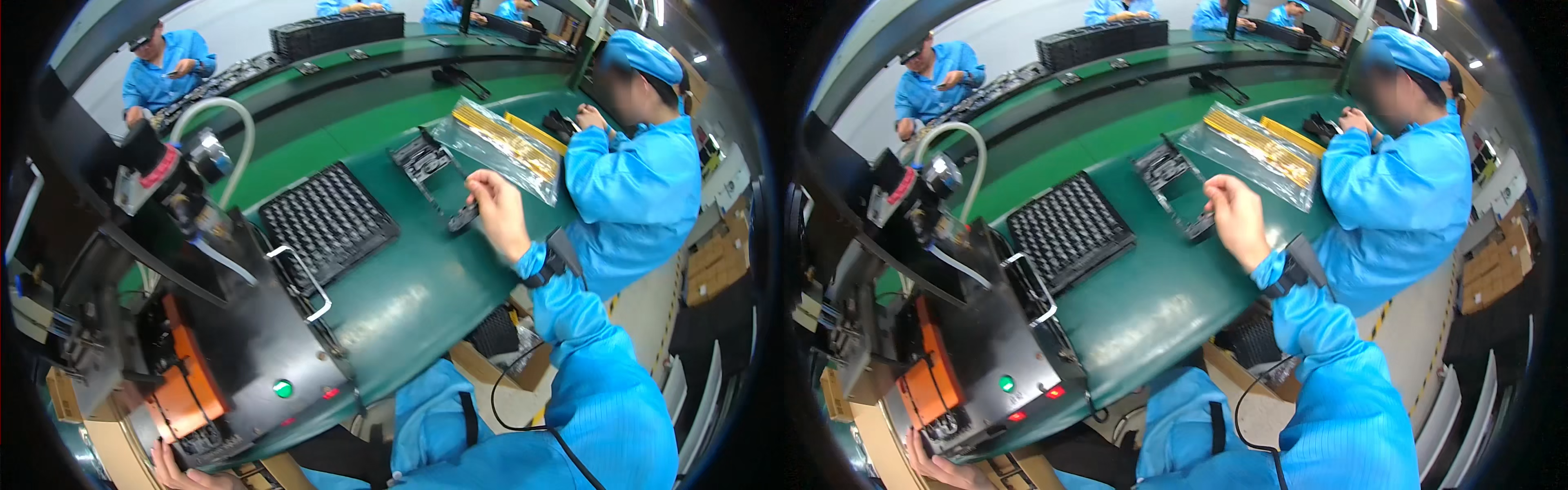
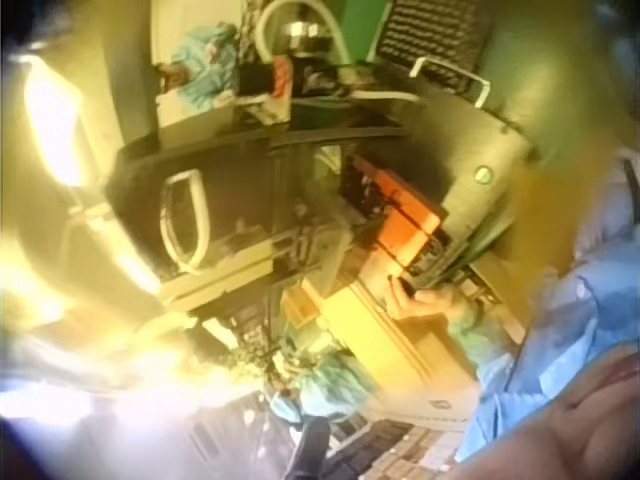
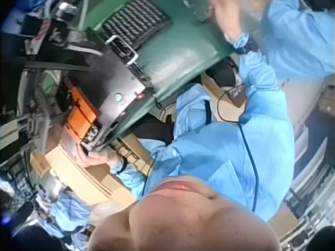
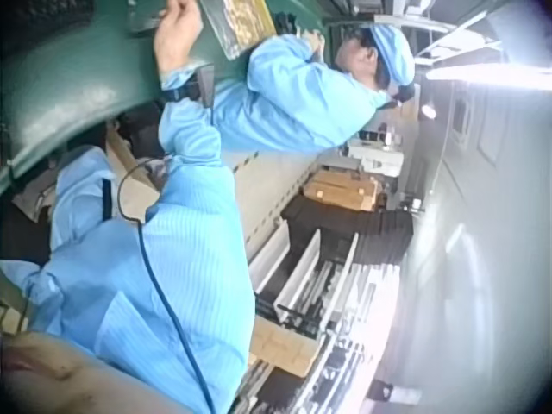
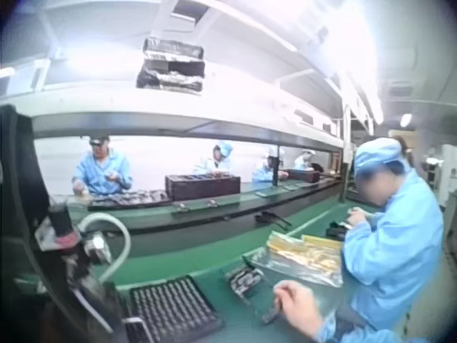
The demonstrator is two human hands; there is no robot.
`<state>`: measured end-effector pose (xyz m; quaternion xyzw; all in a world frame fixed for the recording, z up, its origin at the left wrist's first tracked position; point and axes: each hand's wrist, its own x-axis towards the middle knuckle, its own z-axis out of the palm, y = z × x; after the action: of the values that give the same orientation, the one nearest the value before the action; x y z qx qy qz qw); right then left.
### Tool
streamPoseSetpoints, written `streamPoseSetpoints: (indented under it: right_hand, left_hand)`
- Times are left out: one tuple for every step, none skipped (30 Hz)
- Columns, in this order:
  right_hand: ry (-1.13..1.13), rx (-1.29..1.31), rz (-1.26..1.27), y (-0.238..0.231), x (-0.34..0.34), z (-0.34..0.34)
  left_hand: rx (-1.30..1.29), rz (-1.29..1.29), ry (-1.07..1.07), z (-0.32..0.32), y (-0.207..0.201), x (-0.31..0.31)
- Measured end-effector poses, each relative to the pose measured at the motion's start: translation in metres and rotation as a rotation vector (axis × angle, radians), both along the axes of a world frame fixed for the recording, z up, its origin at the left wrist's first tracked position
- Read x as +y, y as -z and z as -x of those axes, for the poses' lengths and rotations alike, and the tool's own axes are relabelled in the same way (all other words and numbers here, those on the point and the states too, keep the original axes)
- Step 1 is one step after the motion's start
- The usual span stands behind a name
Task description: Manually placing components into plastic frames and using a heat press machine to secure them on an assembly line.
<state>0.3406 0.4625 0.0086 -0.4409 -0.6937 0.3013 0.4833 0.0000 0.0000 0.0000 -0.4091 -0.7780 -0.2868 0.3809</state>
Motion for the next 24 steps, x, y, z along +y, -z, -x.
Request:
streamPoseSetpoints:
  right_hand:
    - [-0.001, 0.071, 0.009, 0.005, -0.015, 0.0]
    - [-0.012, 0.084, -0.017, 0.01, -0.026, 0.0]
    - [-0.03, 0.11, 0.055, 0.02, -0.054, -0.009]
    - [0.007, 0.085, 0.042, 0.02, -0.065, -0.011]
    - [0.04, 0.06, 0.028, 0.02, -0.073, -0.014]
    - [0.04, 0.055, 0.044, 0.016, -0.083, -0.02]
    - [0.015, -0.165, -0.013, 0.011, -0.092, -0.026]
    - [-0.016, -0.383, -0.074, 0.005, -0.1, -0.03]
    - [-0.02, -0.389, -0.071, -0.001, -0.103, -0.033]
    - [-0.027, -0.468, -0.234, -0.008, -0.104, -0.036]
    - [-0.036, -0.543, -0.4, -0.015, -0.102, -0.036]
    - [-0.125, -0.465, -0.38, -0.021, -0.096, -0.033]
    - [-0.127, -0.468, -0.377, -0.025, -0.088, -0.03]
    - [-0.215, -0.447, -0.366, -0.029, -0.079, -0.023]
    - [-0.303, -0.425, -0.354, -0.032, -0.071, -0.016]
    - [-0.347, -0.436, -0.345, -0.032, -0.062, -0.011]
    - [-0.35, -0.438, -0.343, -0.029, -0.056, -0.009]
    - [-0.375, -0.445, -0.334, -0.025, -0.05, -0.008]
    - [-0.399, -0.453, -0.325, -0.022, -0.048, -0.007]
    - [-0.403, -0.456, -0.324, -0.021, -0.048, -0.008]
    - [-0.405, -0.44, -0.314, -0.021, -0.047, -0.008]
    - [-0.405, -0.425, -0.304, -0.021, -0.047, -0.008]
    - [-0.41, -0.428, -0.304, -0.021, -0.047, -0.007]
    - [-0.406, -0.418, -0.286, -0.021, -0.047, -0.006]
  left_hand:
    - [-0.065, 0.026, 0.074, -0.004, -0.011, 0.008]
    - [-0.081, 0.032, 0.082, -0.004, -0.016, 0.013]
    - [0.021, -0.042, -0.072, -0.011, 0.001, 0.009]
    - [0.045, -0.03, -0.058, -0.008, 0.002, 0.013]
    - [0.069, -0.02, -0.046, -0.007, 0.004, 0.017]
    - [0.049, -0.011, -0.055, -0.01, 0.0, 0.016]
    - [0.045, 0.003, -0.057, -0.012, -0.003, 0.013]
    - [0.044, 0.017, -0.06, -0.013, -0.007, 0.009]
    - [0.042, 0.022, -0.061, -0.012, -0.007, 0.007]
    - [0.037, 0.033, -0.05, -0.01, -0.008, 0.006]
    - [0.034, 0.035, -0.057, -0.012, -0.007, 0.004]
    - [0.02, 0.03, -0.056, -0.013, -0.007, 0.004]
    - [0.009, 0.026, -0.049, -0.014, -0.007, 0.006]
    - [-0.007, 0.016, -0.045, -0.014, -0.006, 0.006]
    - [-0.011, 0.019, -0.046, -0.015, -0.005, 0.005]
    - [-0.011, 0.025, -0.062, -0.016, -0.007, 0.006]
    - [-0.01, 0.03, -0.078, -0.018, -0.007, 0.005]
    - [-0.013, 0.041, -0.084, -0.018, -0.008, 0.005]
    - [-0.016, 0.042, -0.087, -0.018, -0.008, 0.004]
    - [-0.006, 0.054, -0.09, -0.017, -0.008, 0.004]
    - [0.005, 0.065, -0.097, -0.018, -0.009, 0.005]
    - [0.001, 0.065, -0.101, -0.018, -0.009, 0.004]
    - [0.004, 0.06, -0.1, -0.018, -0.009, 0.003]
    - [0.008, 0.055, -0.096, -0.017, -0.009, 0.004]
